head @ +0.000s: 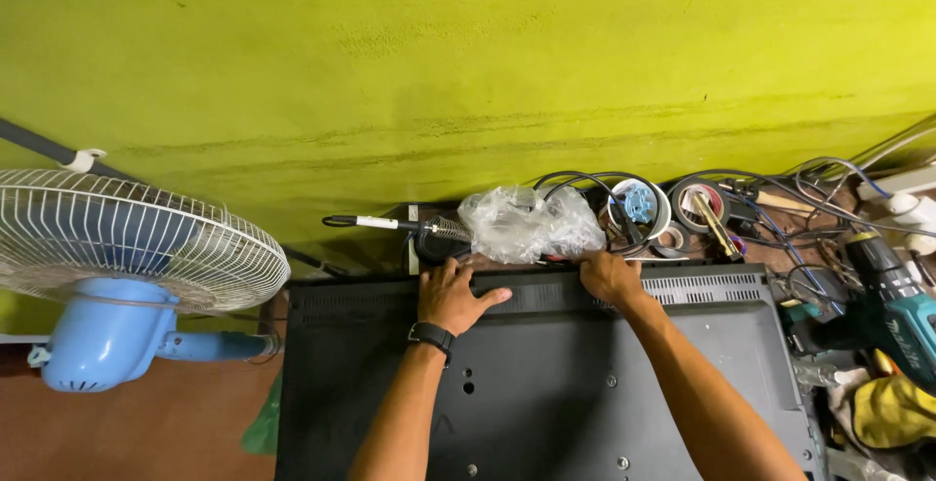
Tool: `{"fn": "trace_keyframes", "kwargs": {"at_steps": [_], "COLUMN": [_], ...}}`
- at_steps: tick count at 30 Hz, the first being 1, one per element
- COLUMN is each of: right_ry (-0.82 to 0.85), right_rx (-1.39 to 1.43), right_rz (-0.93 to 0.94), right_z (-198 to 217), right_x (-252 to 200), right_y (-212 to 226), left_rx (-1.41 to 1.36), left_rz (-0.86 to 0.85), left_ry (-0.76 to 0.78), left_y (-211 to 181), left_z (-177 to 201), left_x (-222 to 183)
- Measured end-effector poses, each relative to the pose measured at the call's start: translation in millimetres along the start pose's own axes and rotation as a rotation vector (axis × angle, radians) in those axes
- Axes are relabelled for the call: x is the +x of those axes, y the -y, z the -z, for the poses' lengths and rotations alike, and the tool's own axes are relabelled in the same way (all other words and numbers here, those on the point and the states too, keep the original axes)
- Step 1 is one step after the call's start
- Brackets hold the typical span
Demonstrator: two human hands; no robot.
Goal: A person cleans a TV back cover, aligns it onto the TV chassis, and secures it using a screwdriver.
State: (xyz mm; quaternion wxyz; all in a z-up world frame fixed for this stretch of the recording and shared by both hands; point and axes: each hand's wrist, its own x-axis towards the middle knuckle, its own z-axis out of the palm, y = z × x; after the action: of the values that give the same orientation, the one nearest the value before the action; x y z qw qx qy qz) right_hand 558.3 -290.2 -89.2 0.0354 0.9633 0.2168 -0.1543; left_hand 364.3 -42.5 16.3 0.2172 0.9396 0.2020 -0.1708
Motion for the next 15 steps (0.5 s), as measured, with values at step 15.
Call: {"fn": "trace_keyframes", "kwargs": {"at_steps": [15], "right_ry": [-0.874], "right_rx": [0.451], "right_rz": [-0.057], "right_z": [81], "right_x": [-301], "right_y": [-88], "left_rx": [0.028], "left_rz": [0.079], "left_ry": [-0.753], "left_y": [60], "left_z": [-28], "left_x": [-136]}}
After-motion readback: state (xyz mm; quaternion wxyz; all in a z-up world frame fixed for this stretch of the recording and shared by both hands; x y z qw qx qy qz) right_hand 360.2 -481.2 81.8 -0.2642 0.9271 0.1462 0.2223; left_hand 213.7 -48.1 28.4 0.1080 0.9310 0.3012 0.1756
